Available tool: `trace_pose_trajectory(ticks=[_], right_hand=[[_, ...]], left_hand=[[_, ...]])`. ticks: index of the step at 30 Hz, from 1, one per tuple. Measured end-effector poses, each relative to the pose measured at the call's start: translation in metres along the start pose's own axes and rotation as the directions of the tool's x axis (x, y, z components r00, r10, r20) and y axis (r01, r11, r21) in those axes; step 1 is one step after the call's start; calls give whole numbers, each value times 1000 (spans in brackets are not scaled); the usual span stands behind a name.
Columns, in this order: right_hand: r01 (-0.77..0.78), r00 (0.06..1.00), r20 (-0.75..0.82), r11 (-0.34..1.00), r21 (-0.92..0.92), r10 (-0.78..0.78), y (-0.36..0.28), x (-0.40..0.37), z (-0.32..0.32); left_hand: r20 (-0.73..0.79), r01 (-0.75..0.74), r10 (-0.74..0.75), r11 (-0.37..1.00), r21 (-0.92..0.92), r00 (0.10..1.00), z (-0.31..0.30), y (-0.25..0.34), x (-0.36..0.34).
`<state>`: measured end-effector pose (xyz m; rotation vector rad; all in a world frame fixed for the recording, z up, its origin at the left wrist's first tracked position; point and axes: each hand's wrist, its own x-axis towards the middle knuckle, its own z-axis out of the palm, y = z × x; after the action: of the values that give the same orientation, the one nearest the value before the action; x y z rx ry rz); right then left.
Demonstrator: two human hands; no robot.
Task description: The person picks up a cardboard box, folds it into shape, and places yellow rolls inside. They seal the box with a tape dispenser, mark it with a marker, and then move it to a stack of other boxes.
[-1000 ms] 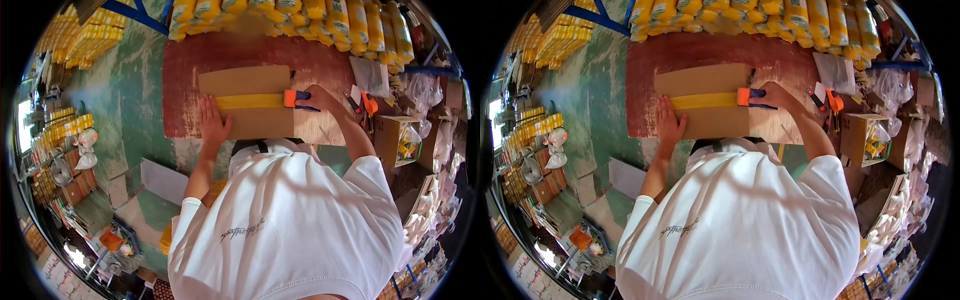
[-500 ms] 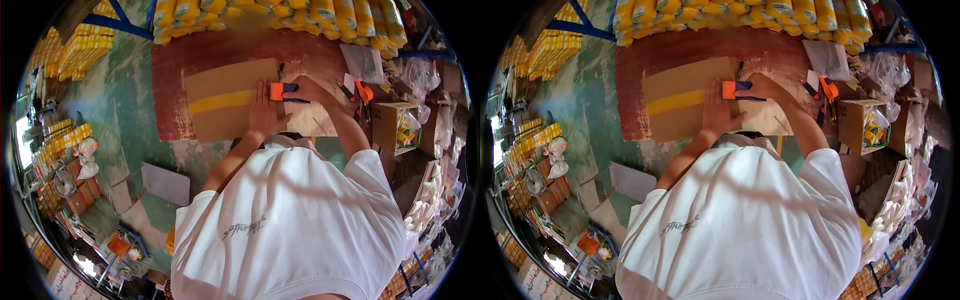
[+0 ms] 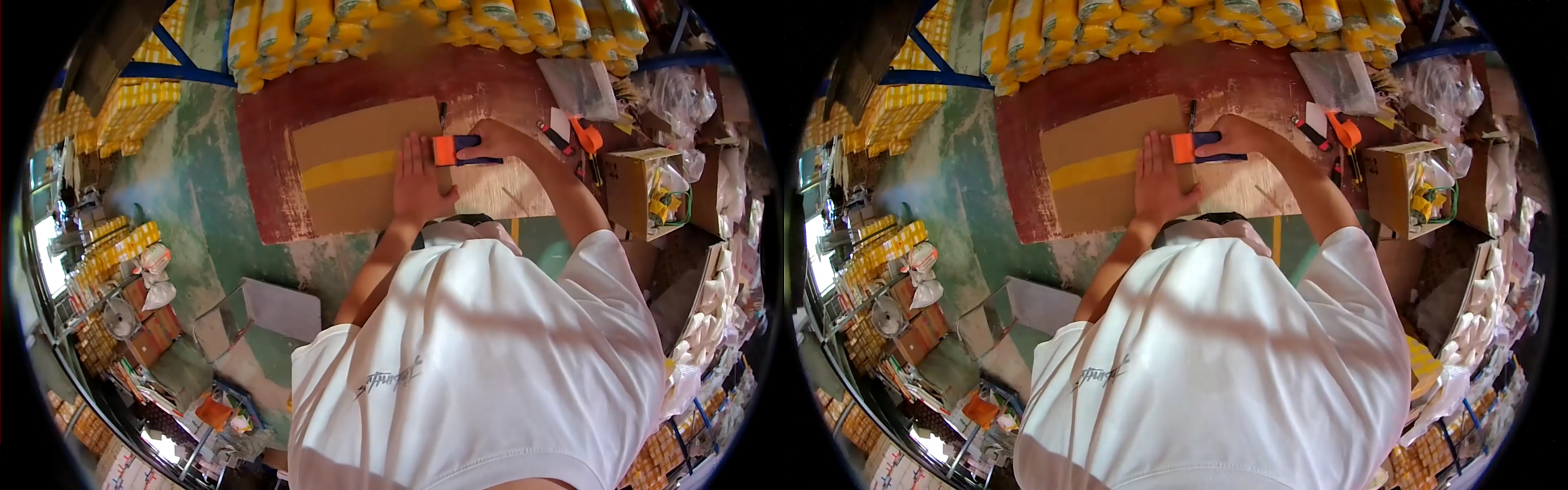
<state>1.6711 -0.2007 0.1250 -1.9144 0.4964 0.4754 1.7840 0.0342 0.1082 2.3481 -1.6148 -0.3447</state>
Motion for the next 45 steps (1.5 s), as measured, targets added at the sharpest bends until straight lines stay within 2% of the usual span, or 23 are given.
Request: trace_pose_trajectory(ticks=[3, 6, 11, 16, 20, 23, 26, 27, 30, 31, 33, 35, 37, 38, 39, 41, 44, 45], right_hand=[[56, 998, -26, 984, -169, -61, 26, -5, -6], [-18, 991, -136, 995, -97, 4, 60, -26, -13], [-38, 990, -143, 982, -185, 11, 72, -22, 1], [-76, 993, -99, 992, -102, 66, 71, -34, -3], [-75, 988, -140, 996, -50, 68, 105, -43, -1], [-121, 977, -206, 942, -313, 57, 114, -20, 13], [-331, 936, -210, 913, -240, 284, 58, -26, 19], [-377, 916, -250, 886, -269, 314, 49, -20, 24], [-506, 856, -212, 847, -164, 471, 14, -11, 33], [-532, 836, -257, 829, -171, 484, -10, -16, 34], [-536, 842, -274, 657, -530, 466, 53, 26, 78], [-585, 811, -274, 717, -379, 517, 81, 18, 88], [-619, 766, -333, 771, -152, 550, 164, 32, 114], [-630, 755, -353, 761, -154, 553, 184, 24, 127], [-640, 743, -374, 752, -156, 555, 202, 16, 139], [-665, 738, -459, 650, -369, 495, 203, -5, 133], [-690, 698, -523, 656, -306, 489, 179, -25, 126], [-691, 671, -583, 672, -267, 459, 186, -24, 131]], left_hand=[[-2, -4, 4, 1000, 12, 1000, 2, -1, 0], [42, -10, 7, 997, 73, 999, 0, 3, 0], [118, 49, -67, 989, 143, 991, 0, 23, 5], [30, 200, -207, 968, 152, 978, 22, 38, 8], [-53, 191, -185, 972, 137, 981, 23, 40, 8], [-149, 273, -259, 958, 84, 954, 31, 49, 16], [-240, 365, -326, 921, 138, 914, 46, 49, 40], [-237, 357, -323, 927, 118, 916, 41, 54, 44], [-238, 366, -338, 927, 83, 910, 33, 60, 55], [-241, 384, -354, 919, 91, 904, 37, 57, 57], [-246, 440, -401, 890, 124, 882, 49, 50, 53], [-262, 482, -430, 858, 180, 864, 57, 36, 59], [-169, 515, -491, 844, 151, 855, 21, 51, 75], [-107, 542, -531, 828, 145, 840, 11, 56, 70], [-113, 556, -544, 820, 139, 831, 11, 56, 66], [-144, 574, -558, 810, 121, 817, 14, 54, 74], [-222, 440, -522, 835, -332, 824, 23, 3, 57], [-327, 426, -461, 887, -176, 825, 30, -37, 43]])
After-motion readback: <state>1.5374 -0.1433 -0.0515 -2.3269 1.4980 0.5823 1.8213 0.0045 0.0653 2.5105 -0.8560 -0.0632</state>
